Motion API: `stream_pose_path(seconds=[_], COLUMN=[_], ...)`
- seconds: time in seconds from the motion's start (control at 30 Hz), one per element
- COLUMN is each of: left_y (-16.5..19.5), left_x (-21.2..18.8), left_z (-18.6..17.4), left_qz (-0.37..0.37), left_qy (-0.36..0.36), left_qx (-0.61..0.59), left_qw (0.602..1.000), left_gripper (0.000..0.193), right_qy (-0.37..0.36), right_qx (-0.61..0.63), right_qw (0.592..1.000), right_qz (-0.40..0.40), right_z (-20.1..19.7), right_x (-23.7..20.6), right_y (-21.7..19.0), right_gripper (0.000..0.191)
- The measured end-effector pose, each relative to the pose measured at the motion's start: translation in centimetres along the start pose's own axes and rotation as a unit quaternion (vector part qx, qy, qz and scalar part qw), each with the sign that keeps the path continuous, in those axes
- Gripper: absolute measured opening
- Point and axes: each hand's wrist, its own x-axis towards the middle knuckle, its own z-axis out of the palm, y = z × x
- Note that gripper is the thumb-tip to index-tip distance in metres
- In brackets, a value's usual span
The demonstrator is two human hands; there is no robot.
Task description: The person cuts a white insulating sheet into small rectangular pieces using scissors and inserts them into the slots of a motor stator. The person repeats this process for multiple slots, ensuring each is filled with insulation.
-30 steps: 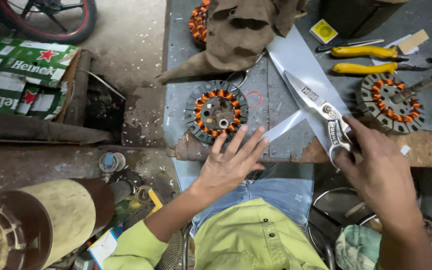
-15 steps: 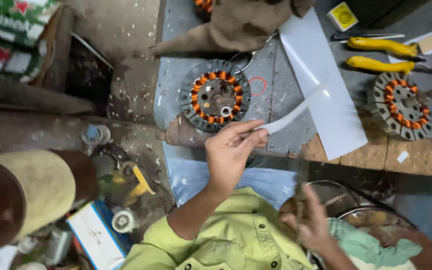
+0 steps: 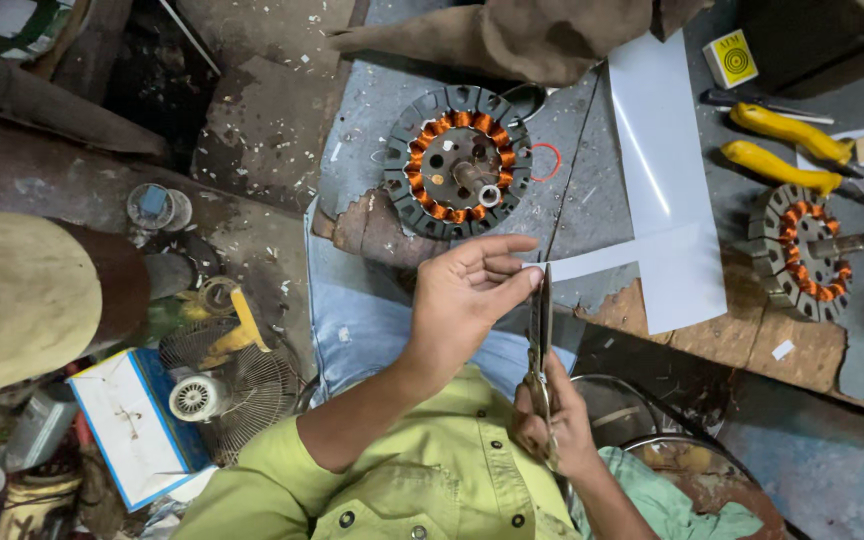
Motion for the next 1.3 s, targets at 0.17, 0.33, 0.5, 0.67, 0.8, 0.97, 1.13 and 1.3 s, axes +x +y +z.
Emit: stream_pose_path(seconds=[0.17,0.33,0.5,0.67,0.8,0.97,1.13,1.3], left_y=[-0.4,-0.1,0.6,0.2,-0.6,-1.9,-2.2,1.8], left_x=[-0.1,0.0,0.0,-0.8,-1.4,-1.6,-2.7,-3.2], left_z=[0.0,-0.1,-0.7,0.0,-0.4,-1.2,0.8,0.6], left_qz=[-0.001,-0.023,-0.041,-0.034,-0.064,-0.101,-0.080,0.257], left_qy=[0.005,-0.004,-0.011,-0.039,-0.037,0.003,-0.071,-0.034], left_qx=[-0.009,-0.022,0.041,0.058,0.054,0.012,0.006,0.349], left_qw=[1.000,0.999,0.998,0.997,0.996,0.995,0.994,0.901], left_gripper=[0.036,0.035,0.028,0.028,0.030,0.034,0.030,0.023], right_qy=[0.020,0.041,0.146,0.286,0.226,0.164,0.119,0.217], right_qx=[-0.012,-0.004,-0.429,-0.663,-0.657,-0.643,-0.351,-0.321], right_qw=[0.999,0.999,0.883,0.692,0.717,0.732,0.904,0.892], right_qz=[0.033,0.035,-0.121,-0.006,-0.058,-0.155,-0.213,-0.233], right_z=[-0.1,1.0,1.2,1.5,1.3,2.7,4.2,2.2], right_x=[-0.1,0.3,2.2,5.9,6.3,4.7,4.5,3.9], right_y=[1.0,-1.9,-13.9,-22.6,-24.8,-22.6,-17.0,-15.2], right_gripper=[0.097,0.094,0.086,0.075,0.065,0.041,0.018,0.012])
